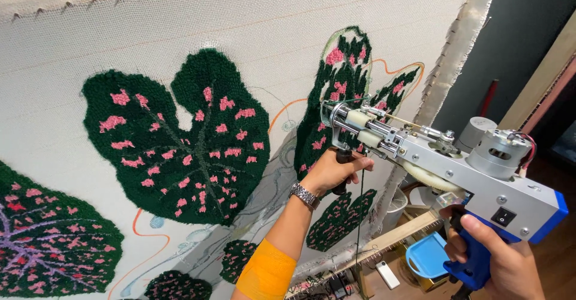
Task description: Using a tufting gun to create a leaf design on a rug canvas.
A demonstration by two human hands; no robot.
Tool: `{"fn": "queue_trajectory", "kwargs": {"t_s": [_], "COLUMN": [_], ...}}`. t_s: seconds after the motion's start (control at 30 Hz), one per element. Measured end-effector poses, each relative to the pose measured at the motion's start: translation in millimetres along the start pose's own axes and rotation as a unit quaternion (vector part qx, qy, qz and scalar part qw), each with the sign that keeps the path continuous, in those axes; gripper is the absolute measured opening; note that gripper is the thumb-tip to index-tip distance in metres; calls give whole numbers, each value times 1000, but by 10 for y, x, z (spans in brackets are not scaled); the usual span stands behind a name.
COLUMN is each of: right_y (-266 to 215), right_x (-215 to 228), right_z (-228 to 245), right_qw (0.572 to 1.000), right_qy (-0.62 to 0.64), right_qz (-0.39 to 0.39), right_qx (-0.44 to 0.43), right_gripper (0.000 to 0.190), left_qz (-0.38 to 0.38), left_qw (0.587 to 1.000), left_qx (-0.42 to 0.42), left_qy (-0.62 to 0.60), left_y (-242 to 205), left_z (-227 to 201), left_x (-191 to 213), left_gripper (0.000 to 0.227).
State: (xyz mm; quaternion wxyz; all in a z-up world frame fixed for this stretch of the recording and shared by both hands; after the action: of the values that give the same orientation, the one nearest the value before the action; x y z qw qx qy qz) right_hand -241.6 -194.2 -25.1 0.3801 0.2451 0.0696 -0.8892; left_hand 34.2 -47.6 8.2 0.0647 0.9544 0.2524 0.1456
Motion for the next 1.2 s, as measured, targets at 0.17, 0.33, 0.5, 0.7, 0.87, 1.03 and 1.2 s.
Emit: {"fn": "queue_trajectory", "kwargs": {"t_s": [0.17, 0.33, 0.5, 0.7, 0.87, 1.03, 1.2], "right_y": [-52, -33, 16, 103, 126, 127, 215], "right_x": [-496, -830, -1070, -981, -964, -980, -933], "right_z": [132, 93, 92, -31, -12, 18, -5], "right_qw": [999, 998, 997, 997, 997, 998, 999], "right_qy": [-36, -60, -58, -62, -57, -24, 19], "right_qz": [-14, -15, 9, -21, -50, -49, 9], "right_qx": [22, 27, 53, 41, 22, 21, 41], "right_gripper": [34, 31, 29, 25, 26, 26, 29], "left_qz": [-36, -86, -129, -142, -163, -166, -165], "left_qw": [999, 995, 990, 988, 984, 984, 984], "left_qx": [37, 4, 4, 25, 56, 9, 13], "left_qy": [-15, -46, -54, -56, -38, -68, -65], "left_y": [142, 398, 552, 521, 499, 560, 571], "left_z": [98, 376, 601, 515, 396, 254, 139], "left_x": [113, 342, 528, 573, 607, 646, 700], "left_gripper": [32, 34, 34, 32, 33, 33, 31]}}
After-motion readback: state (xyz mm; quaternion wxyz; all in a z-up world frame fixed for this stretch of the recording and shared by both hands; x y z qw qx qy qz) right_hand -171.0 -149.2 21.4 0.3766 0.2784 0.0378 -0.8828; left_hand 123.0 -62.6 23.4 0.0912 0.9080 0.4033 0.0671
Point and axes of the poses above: each hand's wrist, its own y-axis towards the middle knuckle, its own x-axis out of the back of the hand, z = x × y, the point moved 6 cm from there along y, towards the middle knuckle, and after that the axes turned 11 degrees about y, right-handed, at the moved point
